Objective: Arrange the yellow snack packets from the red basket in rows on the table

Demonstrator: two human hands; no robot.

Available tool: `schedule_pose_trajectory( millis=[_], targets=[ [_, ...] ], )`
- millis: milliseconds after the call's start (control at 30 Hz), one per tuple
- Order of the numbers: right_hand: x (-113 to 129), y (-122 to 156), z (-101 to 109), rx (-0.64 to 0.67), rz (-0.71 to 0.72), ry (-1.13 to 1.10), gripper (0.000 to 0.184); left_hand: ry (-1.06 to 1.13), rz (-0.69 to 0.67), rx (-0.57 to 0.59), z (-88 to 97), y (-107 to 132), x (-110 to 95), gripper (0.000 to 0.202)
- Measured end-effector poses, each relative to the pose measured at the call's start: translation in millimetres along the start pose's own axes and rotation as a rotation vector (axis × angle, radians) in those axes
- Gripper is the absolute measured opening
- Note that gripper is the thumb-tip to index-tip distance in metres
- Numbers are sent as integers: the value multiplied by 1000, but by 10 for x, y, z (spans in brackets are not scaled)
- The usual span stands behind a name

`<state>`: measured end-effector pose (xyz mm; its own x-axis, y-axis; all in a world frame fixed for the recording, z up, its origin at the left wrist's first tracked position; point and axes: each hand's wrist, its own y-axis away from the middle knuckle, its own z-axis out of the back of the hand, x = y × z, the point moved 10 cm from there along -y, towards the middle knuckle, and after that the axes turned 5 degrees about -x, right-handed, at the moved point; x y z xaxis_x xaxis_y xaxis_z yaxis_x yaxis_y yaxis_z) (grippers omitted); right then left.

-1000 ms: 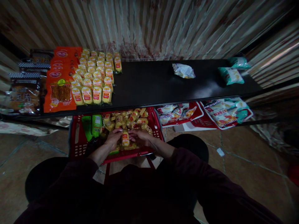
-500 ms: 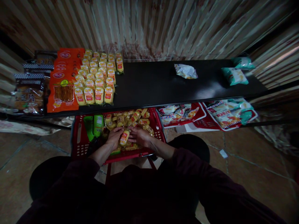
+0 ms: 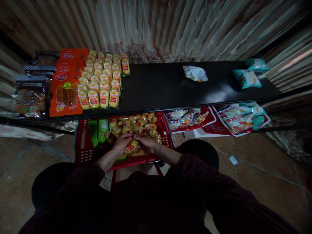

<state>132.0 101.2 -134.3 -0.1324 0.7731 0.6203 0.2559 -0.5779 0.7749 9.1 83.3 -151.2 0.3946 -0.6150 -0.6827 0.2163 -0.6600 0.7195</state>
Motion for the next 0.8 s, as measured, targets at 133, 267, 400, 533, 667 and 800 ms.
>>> schedule_pose_trajectory(
  millis=[133, 267, 400, 533, 667, 800],
  targets=[
    [36, 3, -19, 14, 52, 82, 33, 32, 0, 2, 8, -43, 24, 21],
    [117, -26, -75, 74, 208, 168, 26, 102, 9, 12, 12, -58, 6, 19],
    [39, -127, -39, 58, 217, 191, 14, 10, -19, -45, 95, -55, -42, 11],
    [-29, -195, 34, -2, 199, 205, 6, -210, -24, -134, 246, -77, -55, 4],
    [-34, -191, 43, 5, 214, 221, 2, -366, -59, -210, 384, -112, -99, 5],
    [10, -175, 71, -7, 246, 276, 5, -399, 32, -262, 468, -84, -48, 5]
  ],
)
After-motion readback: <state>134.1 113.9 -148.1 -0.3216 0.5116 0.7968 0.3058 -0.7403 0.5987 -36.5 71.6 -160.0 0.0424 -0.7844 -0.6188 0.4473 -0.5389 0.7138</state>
